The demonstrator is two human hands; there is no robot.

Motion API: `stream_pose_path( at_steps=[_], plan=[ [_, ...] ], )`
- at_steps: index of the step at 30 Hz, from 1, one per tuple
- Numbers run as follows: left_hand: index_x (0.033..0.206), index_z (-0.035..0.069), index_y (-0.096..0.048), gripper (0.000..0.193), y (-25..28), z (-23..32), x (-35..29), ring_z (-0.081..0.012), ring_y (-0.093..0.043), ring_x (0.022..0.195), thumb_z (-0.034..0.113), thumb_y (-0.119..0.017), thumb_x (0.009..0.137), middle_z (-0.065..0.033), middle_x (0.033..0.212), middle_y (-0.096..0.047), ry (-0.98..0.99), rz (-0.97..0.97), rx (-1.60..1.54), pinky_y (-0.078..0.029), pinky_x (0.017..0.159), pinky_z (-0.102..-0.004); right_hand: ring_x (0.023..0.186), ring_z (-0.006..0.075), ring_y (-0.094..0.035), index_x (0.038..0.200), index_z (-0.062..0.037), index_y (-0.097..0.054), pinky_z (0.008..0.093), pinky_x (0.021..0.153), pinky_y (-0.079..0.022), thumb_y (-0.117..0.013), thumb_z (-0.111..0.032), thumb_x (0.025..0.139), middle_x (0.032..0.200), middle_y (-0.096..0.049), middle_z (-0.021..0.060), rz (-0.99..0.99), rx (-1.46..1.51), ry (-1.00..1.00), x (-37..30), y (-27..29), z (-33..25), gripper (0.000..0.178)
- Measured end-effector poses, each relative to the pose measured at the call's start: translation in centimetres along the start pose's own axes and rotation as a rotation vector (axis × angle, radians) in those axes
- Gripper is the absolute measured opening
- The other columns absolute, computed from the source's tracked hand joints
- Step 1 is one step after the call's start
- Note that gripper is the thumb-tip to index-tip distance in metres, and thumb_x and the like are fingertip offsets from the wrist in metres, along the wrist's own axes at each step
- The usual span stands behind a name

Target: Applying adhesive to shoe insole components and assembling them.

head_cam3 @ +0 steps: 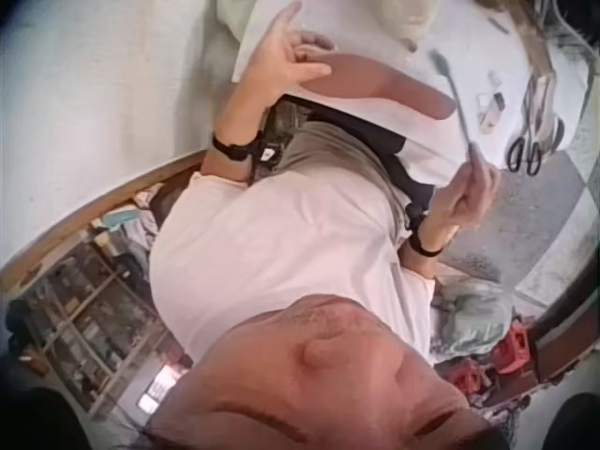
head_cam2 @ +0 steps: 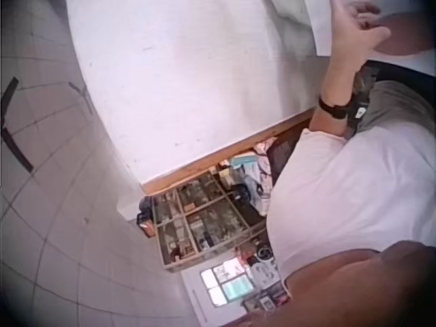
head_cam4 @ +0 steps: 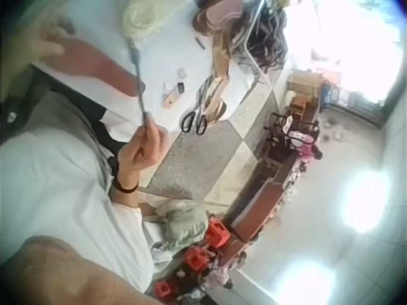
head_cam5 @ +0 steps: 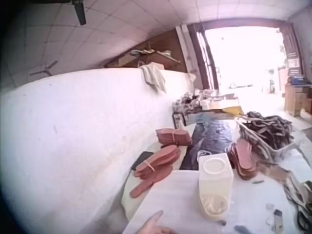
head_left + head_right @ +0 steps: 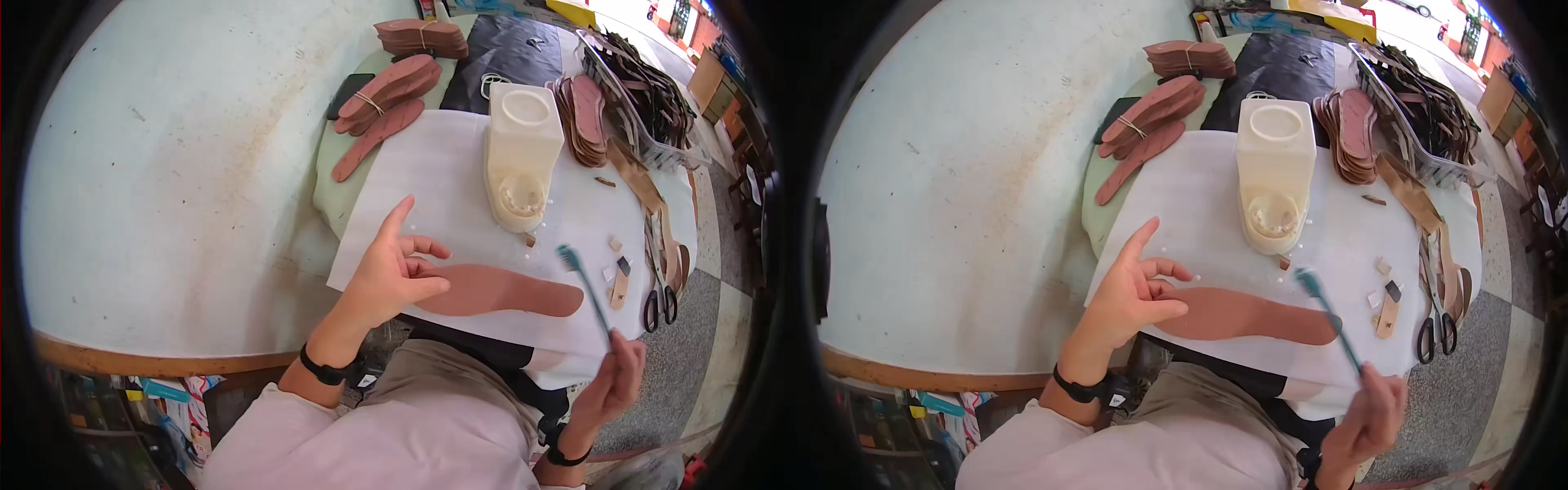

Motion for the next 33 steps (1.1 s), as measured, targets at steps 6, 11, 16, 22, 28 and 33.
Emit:
stream_pose_path(
  at_steps=[6,11,16,22,28,33],
  plan=[
    [0.163,-0.001,-0.012,0.108,-0.9,1.6,-1.2,-0.0109,-0.067,0.083,-0.005,-0.079,0.079,-0.0109,0.093,-0.073,0.011,0.01,0.124,-0.055,0.077,-0.026,0.066,0.0212,-0.051,0.115,0.0016,-0.074,0.0317,0.057,-0.039,-0.064,0.009,0.08,0.076,-0.056,0.0093,-0.22,0.065,0.202,-1.0,-4.0,-4.1,0.037],
    [0.162,-0.004,-0.014,0.105,-0.8,1.3,-1.1,-0.0115,-0.068,0.083,-0.003,-0.078,0.08,-0.0118,0.094,-0.073,0.049,0.006,0.158,-0.056,0.078,-0.0262,0.067,0.0201,-0.049,0.118,0.0,-0.075,0.0312,0.057,-0.038,-0.068,0.006,0.08,0.077,-0.054,0.0065,-0.257,0.051,0.241,-1.5,-5.6,-4.4,0.039],
    [0.16,-0.009,-0.014,0.102,-0.6,0.9,-0.9,-0.012,-0.068,0.084,-0.001,-0.077,0.081,-0.0125,0.094,-0.073,0.032,0.037,0.146,-0.056,0.079,-0.0258,0.066,0.02,-0.047,0.118,-0.0001,-0.075,0.0312,0.056,-0.036,-0.068,0.008,0.077,0.075,-0.052,0.0058,-0.262,0.062,0.264,-1.8,-6.0,-4.4,0.042],
    [0.159,-0.011,-0.015,0.099,-0.5,0.7,-1.0,-0.0112,-0.068,0.085,-0.002,-0.076,0.082,-0.0127,0.096,-0.072,0.045,0.012,0.15,-0.056,0.08,-0.025,0.065,0.0202,-0.046,0.118,0.0007,-0.075,0.0307,0.056,-0.036,-0.067,0.011,0.075,0.074,-0.05,0.0061,-0.219,-0.013,0.274,-2.0,-6.2,-4.1,0.045],
    [0.159,-0.012,-0.016,0.096,-0.1,0.3,-0.8,-0.0101,-0.067,0.085,-0.004,-0.076,0.083,-0.0123,0.097,-0.072,0.013,0.022,0.107,-0.055,0.079,-0.0238,0.067,0.0216,-0.048,0.12,0.0003,-0.075,0.0318,0.057,-0.037,-0.066,0.011,0.077,0.074,-0.05,0.0069,-0.192,-0.077,0.24,-2.0,-5.3,-3.0,0.045],
    [0.158,-0.011,-0.02,0.093,0.3,0.2,-0.8,-0.0103,-0.067,0.086,-0.007,-0.075,0.083,-0.0118,0.096,-0.072,0.015,0.029,0.082,-0.054,0.08,-0.0238,0.068,0.0218,-0.049,0.121,-0.0003,-0.074,0.0323,0.058,-0.038,-0.065,0.012,0.08,0.075,-0.051,0.0073,-0.193,-0.139,0.226,-1.9,-3.9,-2.1,0.044]
  ],
)
Point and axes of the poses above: each hand's wrist, its own x-axis towards the middle knuckle, its own y-axis out of the back of the hand, z = x × y, the point moved 6 cm from there along x, towards the middle knuckle
